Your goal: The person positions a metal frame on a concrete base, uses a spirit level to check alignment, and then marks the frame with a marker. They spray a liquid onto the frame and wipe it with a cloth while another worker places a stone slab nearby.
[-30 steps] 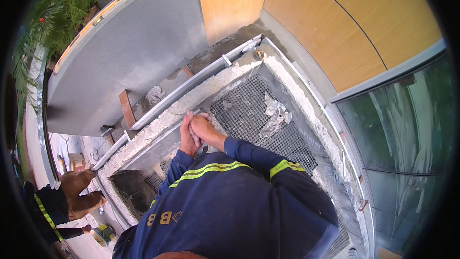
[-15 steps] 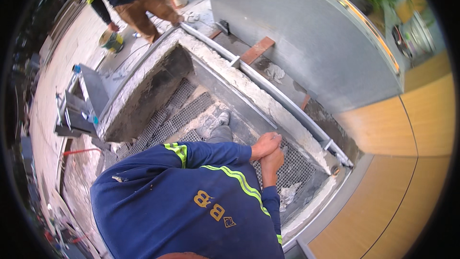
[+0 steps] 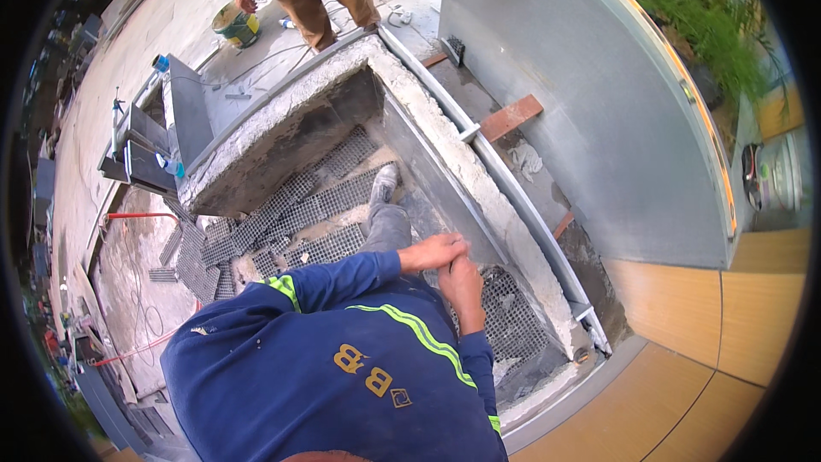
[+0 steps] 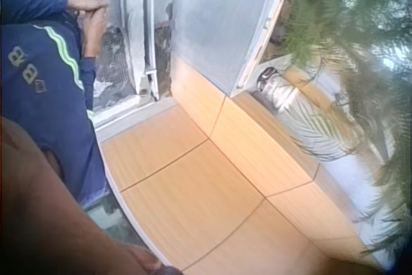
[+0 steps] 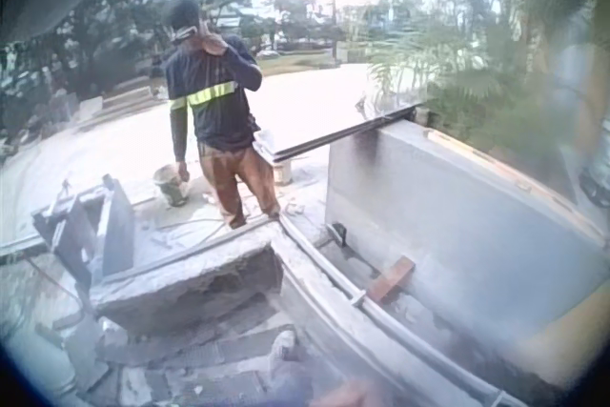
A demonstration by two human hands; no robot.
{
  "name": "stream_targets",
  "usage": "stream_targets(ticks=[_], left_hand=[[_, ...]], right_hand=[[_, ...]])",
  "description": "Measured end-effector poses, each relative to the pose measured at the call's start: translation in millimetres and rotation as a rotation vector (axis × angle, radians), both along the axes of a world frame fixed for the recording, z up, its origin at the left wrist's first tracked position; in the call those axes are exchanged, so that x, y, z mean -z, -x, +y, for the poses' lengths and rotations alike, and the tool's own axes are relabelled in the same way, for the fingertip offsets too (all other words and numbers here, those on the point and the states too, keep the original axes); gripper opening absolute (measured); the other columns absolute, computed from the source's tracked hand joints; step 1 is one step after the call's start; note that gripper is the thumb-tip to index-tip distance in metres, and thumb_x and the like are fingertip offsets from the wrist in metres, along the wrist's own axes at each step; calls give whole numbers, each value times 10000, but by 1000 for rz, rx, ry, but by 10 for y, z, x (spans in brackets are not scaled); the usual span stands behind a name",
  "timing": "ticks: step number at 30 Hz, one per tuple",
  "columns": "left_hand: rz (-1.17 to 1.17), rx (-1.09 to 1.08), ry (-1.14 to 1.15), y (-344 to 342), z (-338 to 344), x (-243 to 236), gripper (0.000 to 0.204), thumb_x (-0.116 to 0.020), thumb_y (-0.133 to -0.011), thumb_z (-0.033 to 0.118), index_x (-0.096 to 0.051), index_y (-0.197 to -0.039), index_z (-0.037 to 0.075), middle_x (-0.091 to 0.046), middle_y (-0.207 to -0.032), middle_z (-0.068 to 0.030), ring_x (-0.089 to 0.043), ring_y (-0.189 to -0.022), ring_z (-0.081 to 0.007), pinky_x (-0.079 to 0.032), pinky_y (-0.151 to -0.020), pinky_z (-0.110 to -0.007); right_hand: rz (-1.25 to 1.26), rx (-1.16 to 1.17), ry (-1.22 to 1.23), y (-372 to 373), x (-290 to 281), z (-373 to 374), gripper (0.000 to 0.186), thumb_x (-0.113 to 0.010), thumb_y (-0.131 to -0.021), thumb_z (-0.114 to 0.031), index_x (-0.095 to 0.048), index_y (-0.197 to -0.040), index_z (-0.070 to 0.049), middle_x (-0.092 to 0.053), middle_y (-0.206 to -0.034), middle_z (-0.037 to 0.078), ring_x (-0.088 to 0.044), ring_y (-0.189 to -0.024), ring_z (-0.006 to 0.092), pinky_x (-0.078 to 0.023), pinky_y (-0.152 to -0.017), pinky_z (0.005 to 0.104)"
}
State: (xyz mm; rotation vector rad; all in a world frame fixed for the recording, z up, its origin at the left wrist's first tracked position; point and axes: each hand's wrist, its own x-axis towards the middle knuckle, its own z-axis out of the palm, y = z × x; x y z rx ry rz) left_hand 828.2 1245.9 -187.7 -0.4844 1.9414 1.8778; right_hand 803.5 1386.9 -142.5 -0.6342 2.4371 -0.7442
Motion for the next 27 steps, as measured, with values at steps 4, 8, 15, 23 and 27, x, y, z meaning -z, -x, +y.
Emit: stream_targets(ticks=[4, 8, 15, 23, 27], left_hand=[[97, 66, 183, 20, -598, 271, 564, -454, -1080, 498, -634, -1233, -14, -694, -1182, -330, -655, -1136, -513, -505, -992, -520], [88, 130, 218, 311, -1486, 464, 543, -450, -1076, 484, -669, -1164, -5, -700, -1135, -331, -662, -1083, -525, -516, -971, -535], [27, -26, 242, 1021, -3499, 1144, 427, -468, -1040, 406, -705, -1160, 72, -728, -1086, -296, -693, -1038, -500, -540, -943, -561], [-106, -234, 365, 1832, -5483, 1931, 628, -630, -937, 356, -480, -1507, 138, -717, -1085, -343, -703, -1021, -516, -559, -941, -562], [-56, -388, 449, 2731, -6536, 2665, 918, -651, -897, 316, -203, -1667, 93, -736, -1058, -320, -713, -999, -510, -556, -968, -510]], right_hand=[[-143, -141, -14, 198, 479, -481, 380, -620, -959, -245, -650, -1215, 35, -716, -1053, 344, -680, -1015, 538, -539, -873, 590], [-395, -73, 85, 514, 411, -1414, 406, -626, -978, -268, -651, -1257, 27, -714, -1117, 340, -688, -1086, 506, -542, -914, 552], [-556, 118, 68, 1317, 594, -2904, 343, -584, -1013, -125, -621, -1342, -35, -769, -1033, 185, -748, -935, 204, -567, -828, 349], [-703, 401, -103, 1506, 938, -3002, 262, -555, -1063, -165, -617, -1292, -54, -741, -1056, 68, -706, -848, 148, -555, -719, 289], [-808, 382, -209, 1505, 1167, -3064, 273, -565, -1060, -174, -615, -1296, -45, -741, -1057, 63, -709, -858, 151, -566, -722, 298]])
